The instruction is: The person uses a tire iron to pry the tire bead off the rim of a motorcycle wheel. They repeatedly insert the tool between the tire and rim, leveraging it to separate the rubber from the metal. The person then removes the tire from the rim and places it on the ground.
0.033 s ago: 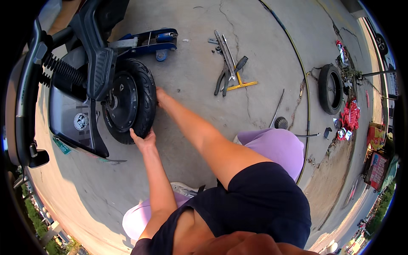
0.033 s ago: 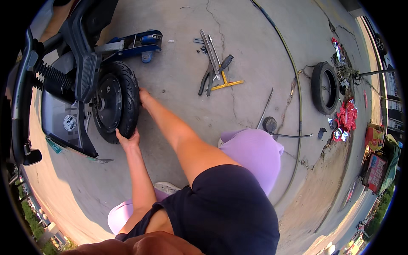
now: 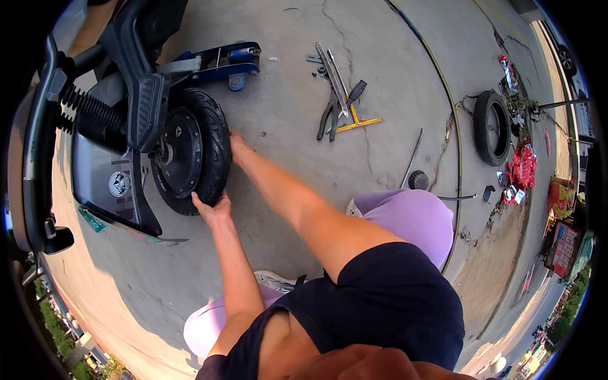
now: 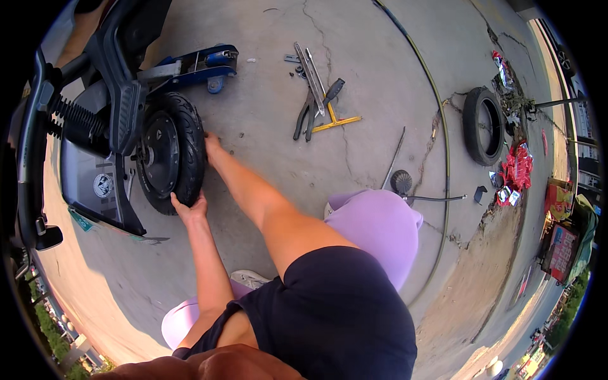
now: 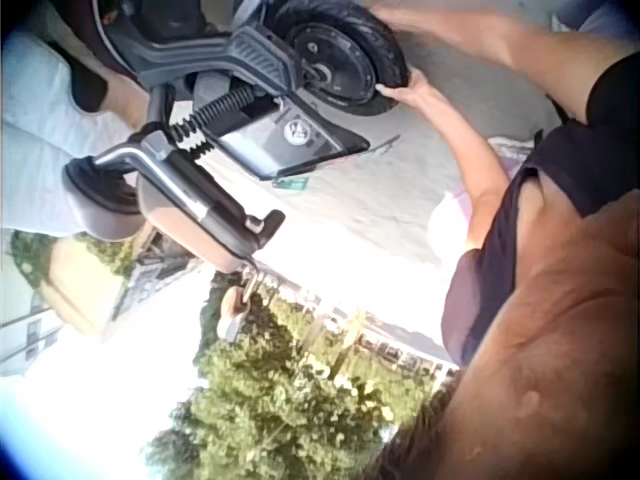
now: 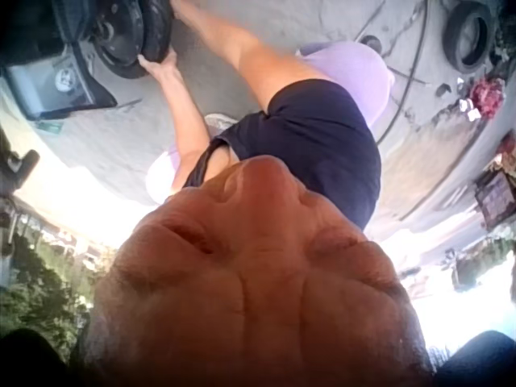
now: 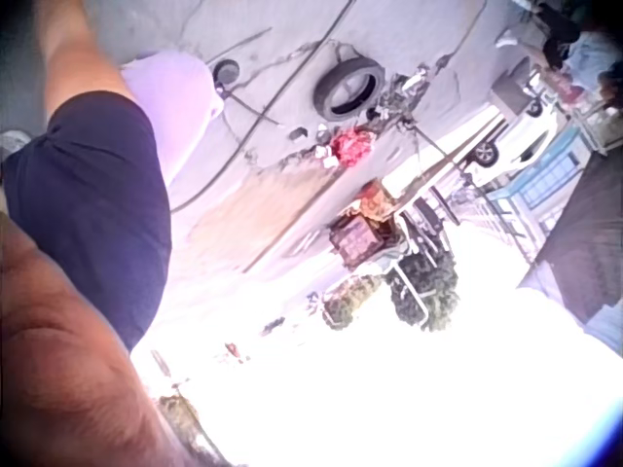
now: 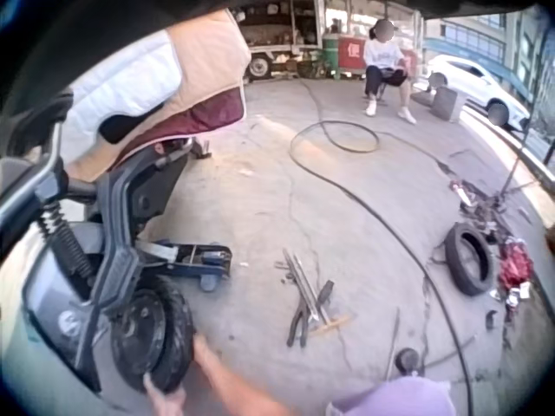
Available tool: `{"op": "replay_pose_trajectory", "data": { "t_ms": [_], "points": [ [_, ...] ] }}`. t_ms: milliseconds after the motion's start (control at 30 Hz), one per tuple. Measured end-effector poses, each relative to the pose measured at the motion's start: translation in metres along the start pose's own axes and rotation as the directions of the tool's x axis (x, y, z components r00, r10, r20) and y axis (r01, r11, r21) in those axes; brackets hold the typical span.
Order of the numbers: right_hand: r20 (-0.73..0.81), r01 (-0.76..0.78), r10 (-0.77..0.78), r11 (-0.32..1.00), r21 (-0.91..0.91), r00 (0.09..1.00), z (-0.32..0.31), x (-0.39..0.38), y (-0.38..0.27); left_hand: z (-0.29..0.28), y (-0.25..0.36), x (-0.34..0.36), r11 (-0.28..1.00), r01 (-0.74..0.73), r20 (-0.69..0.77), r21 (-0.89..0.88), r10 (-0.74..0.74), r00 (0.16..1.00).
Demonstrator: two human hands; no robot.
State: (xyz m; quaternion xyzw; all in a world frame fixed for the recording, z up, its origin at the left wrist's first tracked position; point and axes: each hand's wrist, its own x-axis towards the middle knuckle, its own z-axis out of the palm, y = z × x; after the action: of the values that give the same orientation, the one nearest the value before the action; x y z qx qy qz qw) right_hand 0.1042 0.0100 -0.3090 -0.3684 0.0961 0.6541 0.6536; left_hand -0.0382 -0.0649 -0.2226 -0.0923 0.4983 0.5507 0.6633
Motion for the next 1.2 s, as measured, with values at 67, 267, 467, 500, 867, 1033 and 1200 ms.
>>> {"op": "replay_pose_trajectory", "data": {
  "t_ms": [67,267,467,500,867,1033,1200],
  "points": [
    [0.106,-0.108,0.082,0.958,0.264,0.991,0.024,-0.050,0.010,-0.002,0.021,-0.002,0.999,-0.033,0.030,-0.014,0.034,0.999],
    [0.215,0.076,-0.134,0.964,0.256,0.967,0.025,-0.110,0.001,0.015,-0.011,-0.030,0.989,0.130,0.087,-0.068,-0.124,0.989],
    [0.158,0.295,-0.274,0.947,-0.128,0.948,0.031,-0.101,-0.008,-0.010,-0.003,-0.027,0.966,0.048,0.249,-0.256,0.017,0.968],
    [0.135,0.297,-0.277,0.942,-0.155,0.951,0.032,-0.101,-0.006,-0.018,0.005,-0.019,0.956,0.046,0.231,-0.290,0.023,0.973],
    [0.259,0.109,-0.107,0.994,0.008,0.960,0.043,-0.078,-0.061,-0.054,0.044,0.040,0.980,-0.110,0.238,-0.169,0.148,0.960],
    [0.135,0.337,-0.322,0.934,-0.118,0.937,0.022,-0.109,0.010,-0.045,0.020,0.022,0.977,-0.162,0.409,-0.138,0.205,0.889],
    [0.225,0.284,-0.259,0.955,-0.089,0.939,0.025,-0.126,0.013,-0.057,0.026,0.040,0.922,-0.069,0.235,-0.380,0.168,0.957]
  ]
}}
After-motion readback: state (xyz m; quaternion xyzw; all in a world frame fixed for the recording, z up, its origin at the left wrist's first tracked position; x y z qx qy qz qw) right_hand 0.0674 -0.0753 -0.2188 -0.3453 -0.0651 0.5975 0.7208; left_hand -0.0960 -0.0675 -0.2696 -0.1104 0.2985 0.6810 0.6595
